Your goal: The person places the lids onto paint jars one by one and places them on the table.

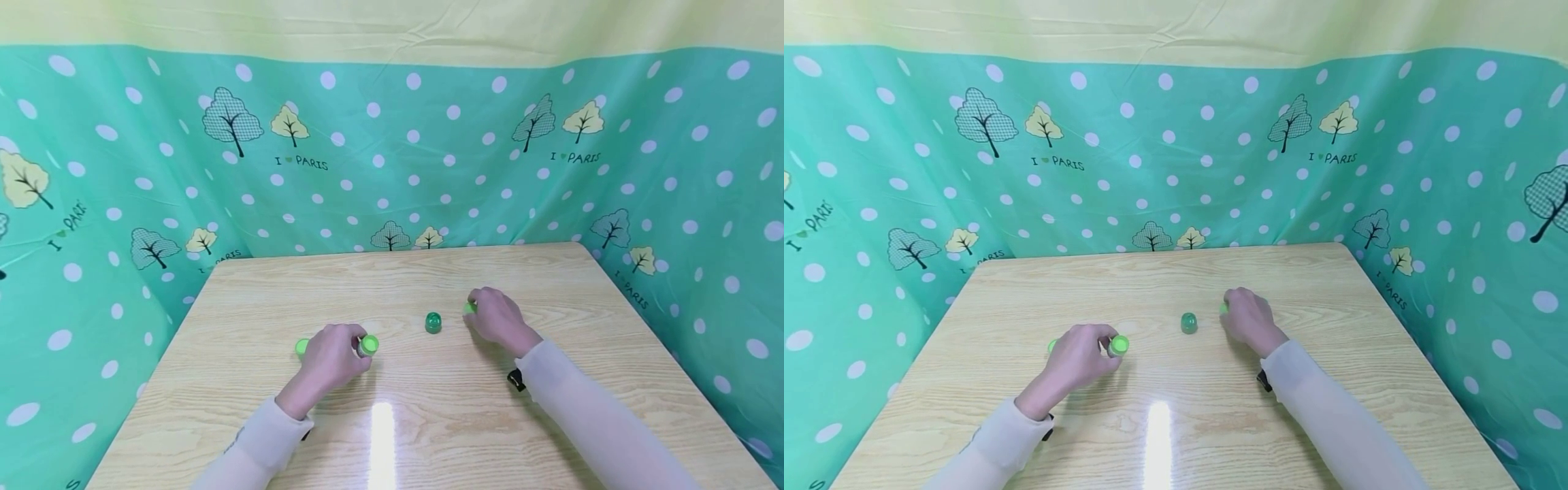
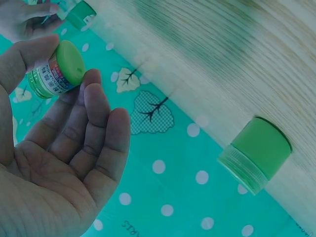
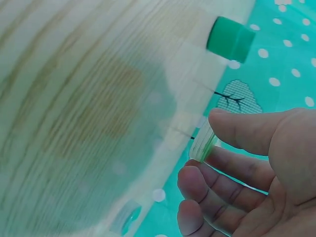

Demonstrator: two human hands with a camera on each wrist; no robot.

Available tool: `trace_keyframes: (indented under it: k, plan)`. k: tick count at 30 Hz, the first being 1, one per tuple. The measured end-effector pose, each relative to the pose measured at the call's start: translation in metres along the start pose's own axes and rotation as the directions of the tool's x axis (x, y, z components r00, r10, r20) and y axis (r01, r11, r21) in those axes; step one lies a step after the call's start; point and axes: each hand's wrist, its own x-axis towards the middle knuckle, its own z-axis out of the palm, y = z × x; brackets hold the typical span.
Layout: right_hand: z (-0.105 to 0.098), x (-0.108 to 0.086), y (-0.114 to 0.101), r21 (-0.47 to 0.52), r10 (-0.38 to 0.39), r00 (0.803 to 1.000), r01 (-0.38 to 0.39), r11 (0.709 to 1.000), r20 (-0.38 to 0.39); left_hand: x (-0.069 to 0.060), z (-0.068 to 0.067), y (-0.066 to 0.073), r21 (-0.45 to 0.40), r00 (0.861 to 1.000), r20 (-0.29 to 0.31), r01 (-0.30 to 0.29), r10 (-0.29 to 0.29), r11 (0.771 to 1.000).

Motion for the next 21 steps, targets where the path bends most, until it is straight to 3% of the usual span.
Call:
trace_keyframes:
  k: [15, 21]
  plan:
    - [-0.007, -0.027, -0.01, 0.111, -0.039, 0.996, 0.048, 0.993, -0.084, -0.002, 0.005, 0.003, -0.011, 1.0, -0.003, -0.03, 0.03, 0.999]
    - [-0.004, -0.037, -0.017, 0.141, -0.049, 0.995, 0.061, 0.988, -0.082, -0.003, 0.006, 0.004, -0.008, 0.999, 0.006, -0.033, 0.033, 0.999]
